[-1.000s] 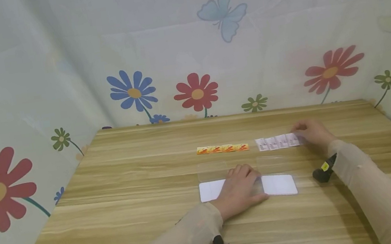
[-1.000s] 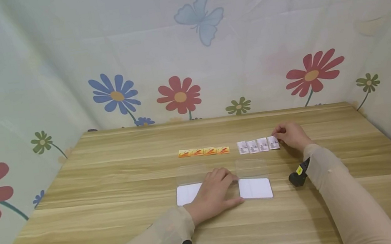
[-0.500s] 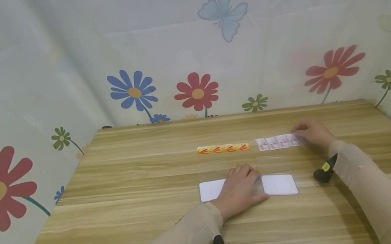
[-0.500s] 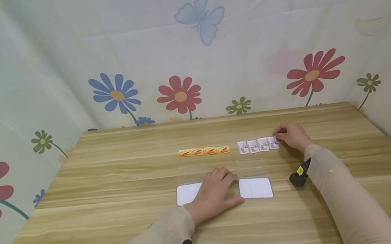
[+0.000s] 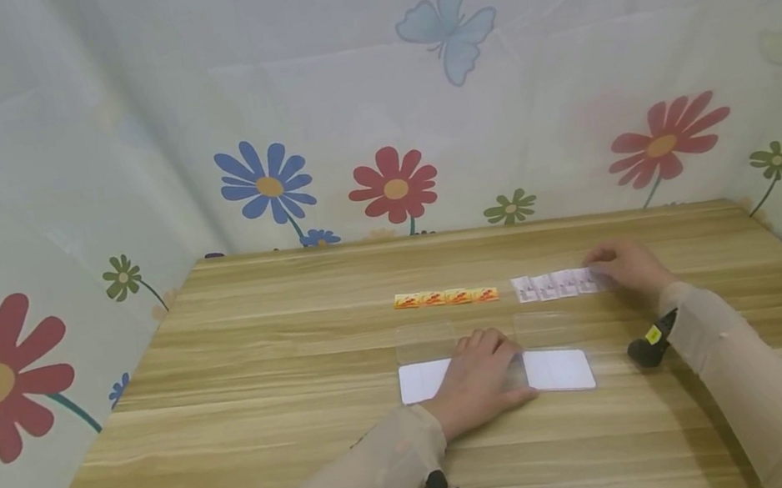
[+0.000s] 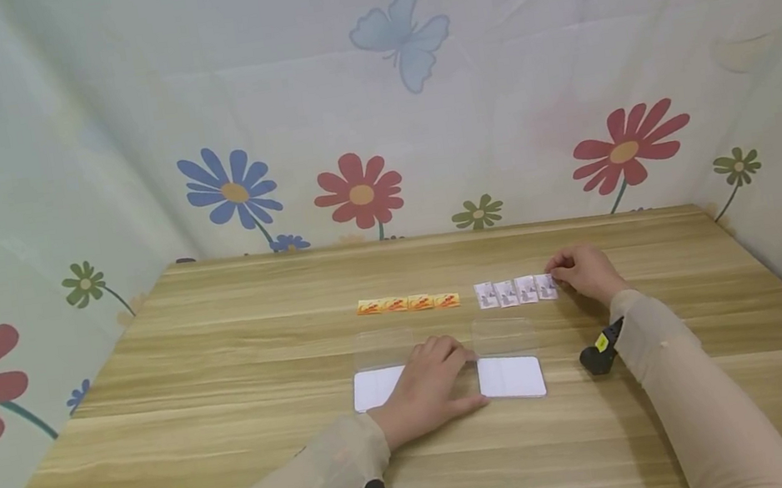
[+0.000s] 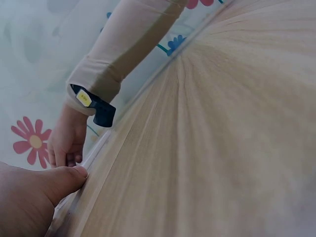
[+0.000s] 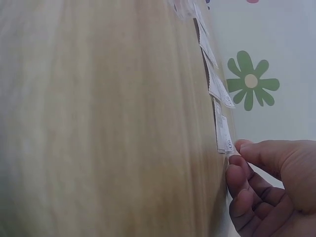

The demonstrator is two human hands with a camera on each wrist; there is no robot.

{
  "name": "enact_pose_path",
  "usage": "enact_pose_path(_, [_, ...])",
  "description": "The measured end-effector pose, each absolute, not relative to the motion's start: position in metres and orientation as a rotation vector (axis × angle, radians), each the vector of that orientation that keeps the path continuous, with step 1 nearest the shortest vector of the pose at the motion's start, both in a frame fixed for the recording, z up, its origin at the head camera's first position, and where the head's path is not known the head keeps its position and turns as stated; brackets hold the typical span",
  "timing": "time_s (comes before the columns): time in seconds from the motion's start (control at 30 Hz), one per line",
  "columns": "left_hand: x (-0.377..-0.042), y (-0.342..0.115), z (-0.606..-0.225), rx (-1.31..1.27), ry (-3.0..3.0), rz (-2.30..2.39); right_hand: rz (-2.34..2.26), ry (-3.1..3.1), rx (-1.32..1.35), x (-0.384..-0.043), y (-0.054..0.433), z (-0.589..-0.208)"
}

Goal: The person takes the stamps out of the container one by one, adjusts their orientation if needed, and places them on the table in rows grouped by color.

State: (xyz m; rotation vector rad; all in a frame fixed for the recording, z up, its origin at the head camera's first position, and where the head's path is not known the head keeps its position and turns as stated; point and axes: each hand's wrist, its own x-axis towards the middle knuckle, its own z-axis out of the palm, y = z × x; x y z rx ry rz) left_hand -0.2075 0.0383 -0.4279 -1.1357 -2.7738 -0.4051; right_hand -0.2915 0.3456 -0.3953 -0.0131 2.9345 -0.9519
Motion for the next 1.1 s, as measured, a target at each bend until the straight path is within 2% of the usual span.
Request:
enact_pose_path(0.53, [-0.205,0.039,-0.427,-1.124,-2.757,-0.411,-1.043,2.891,0.017,-0.282,0.348,-0.388])
enact_pose_path(1.1, [-0.203,0.039,-0.429,-1.14,-2.782,-0.444,-0.979,3.033,-0.174,-0.262,0.352,-0.392])
